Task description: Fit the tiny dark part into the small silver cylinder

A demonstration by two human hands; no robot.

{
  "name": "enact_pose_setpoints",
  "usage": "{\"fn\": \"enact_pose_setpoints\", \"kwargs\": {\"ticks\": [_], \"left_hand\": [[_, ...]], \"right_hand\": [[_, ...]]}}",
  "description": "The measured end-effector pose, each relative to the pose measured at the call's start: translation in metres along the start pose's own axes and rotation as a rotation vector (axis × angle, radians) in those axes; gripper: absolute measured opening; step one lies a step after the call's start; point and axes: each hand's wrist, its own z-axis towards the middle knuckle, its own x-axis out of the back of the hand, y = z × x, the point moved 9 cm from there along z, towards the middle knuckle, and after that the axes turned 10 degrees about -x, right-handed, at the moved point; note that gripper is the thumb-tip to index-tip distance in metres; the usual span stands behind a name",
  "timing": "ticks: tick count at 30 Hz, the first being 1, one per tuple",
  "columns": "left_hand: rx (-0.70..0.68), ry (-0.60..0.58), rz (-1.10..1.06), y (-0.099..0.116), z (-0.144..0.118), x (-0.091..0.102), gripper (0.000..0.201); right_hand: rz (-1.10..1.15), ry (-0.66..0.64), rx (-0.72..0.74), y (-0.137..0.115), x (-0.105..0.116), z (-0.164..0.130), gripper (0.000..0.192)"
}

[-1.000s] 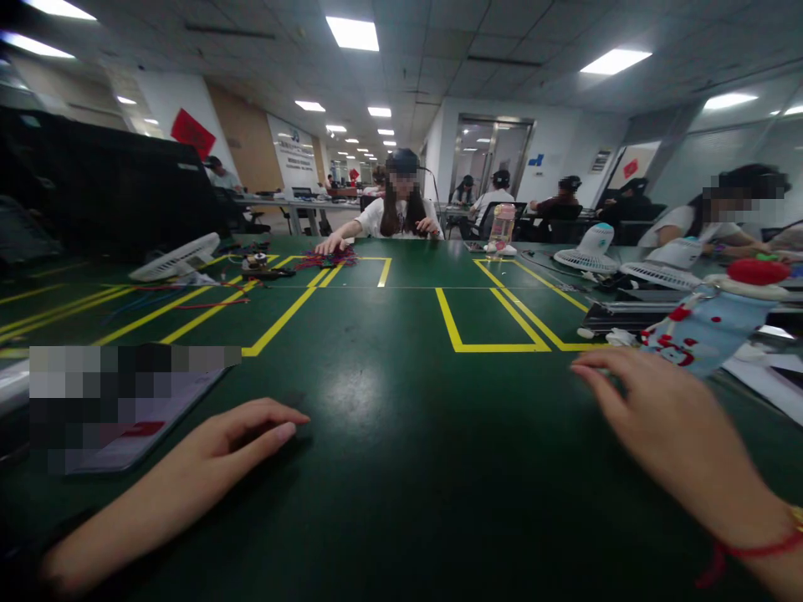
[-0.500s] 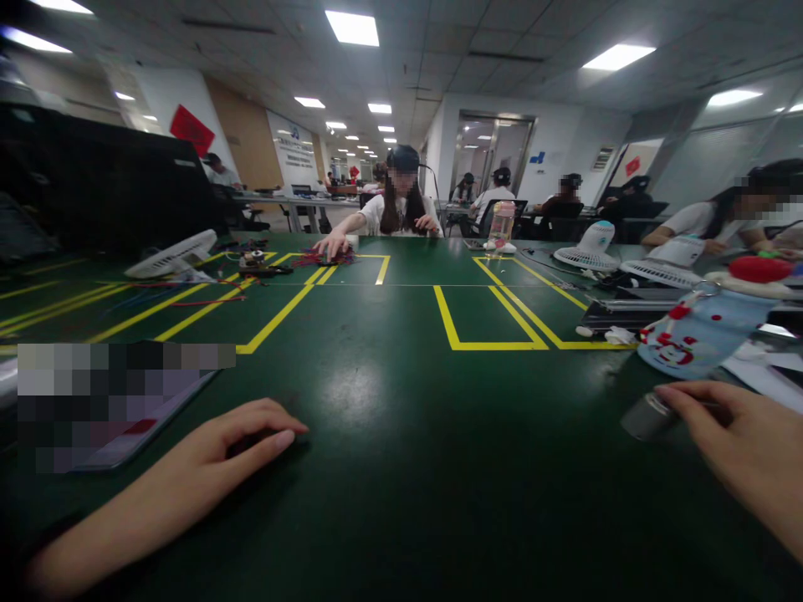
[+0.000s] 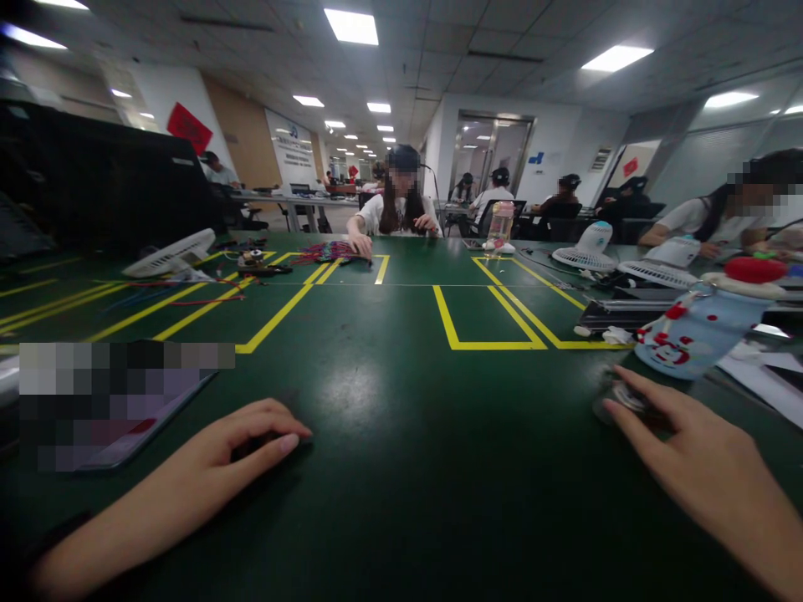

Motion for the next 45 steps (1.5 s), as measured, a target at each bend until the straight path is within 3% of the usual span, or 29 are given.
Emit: {"fn": "enact_pose_setpoints", "kwargs": {"ticks": [7,9,11,14,18,21,23,27,29,37,41,45], "left_hand": [[-0.037,0.014,0.087,-0.002,0.000,-0.003,0.024],[-0.048,0.026,0.109,-0.002,-0.001,-0.002,0.023],[-0.057,0.040,0.109,0.001,-0.001,-0.002,0.022],[-0.075,0.117,0.089,0.017,0.002,0.001,0.023],[-0.202,0.177,0.041,0.062,0.017,-0.007,0.025],[-0.264,0.117,-0.039,0.087,0.030,-0.023,0.017],[-0.267,0.119,-0.087,0.091,0.034,-0.026,0.015],[-0.198,0.180,-0.112,0.073,0.030,-0.016,0.015],[-0.164,0.155,-0.061,0.061,0.026,-0.018,0.015],[-0.189,-0.056,0.232,0.049,0.028,-0.052,0.021],[-0.109,-0.020,0.128,0.040,0.024,-0.037,0.035],[0.003,0.076,0.118,0.009,0.007,-0.005,0.040]], "right_hand": [[0.388,-0.433,0.576,-0.204,-0.025,-0.106,0.046],[0.466,-0.536,0.662,-0.239,-0.031,-0.128,0.046],[0.535,-0.586,0.723,-0.258,-0.034,-0.142,0.049],[0.608,-0.618,0.693,-0.258,-0.044,-0.147,0.061],[0.664,-0.688,0.533,-0.244,-0.064,-0.141,0.078],[0.700,-0.728,0.489,-0.243,-0.068,-0.140,0.069],[0.700,-0.737,0.476,-0.244,-0.066,-0.138,0.061],[0.635,-0.731,0.501,-0.241,-0.058,-0.136,0.042],[0.613,-0.712,0.496,-0.236,-0.056,-0.133,0.038],[0.563,-0.638,0.515,-0.233,-0.051,-0.133,0.041],[0.525,-0.545,0.585,-0.227,-0.043,-0.129,0.045],[0.409,-0.252,0.565,-0.176,-0.027,-0.097,0.041]]}}
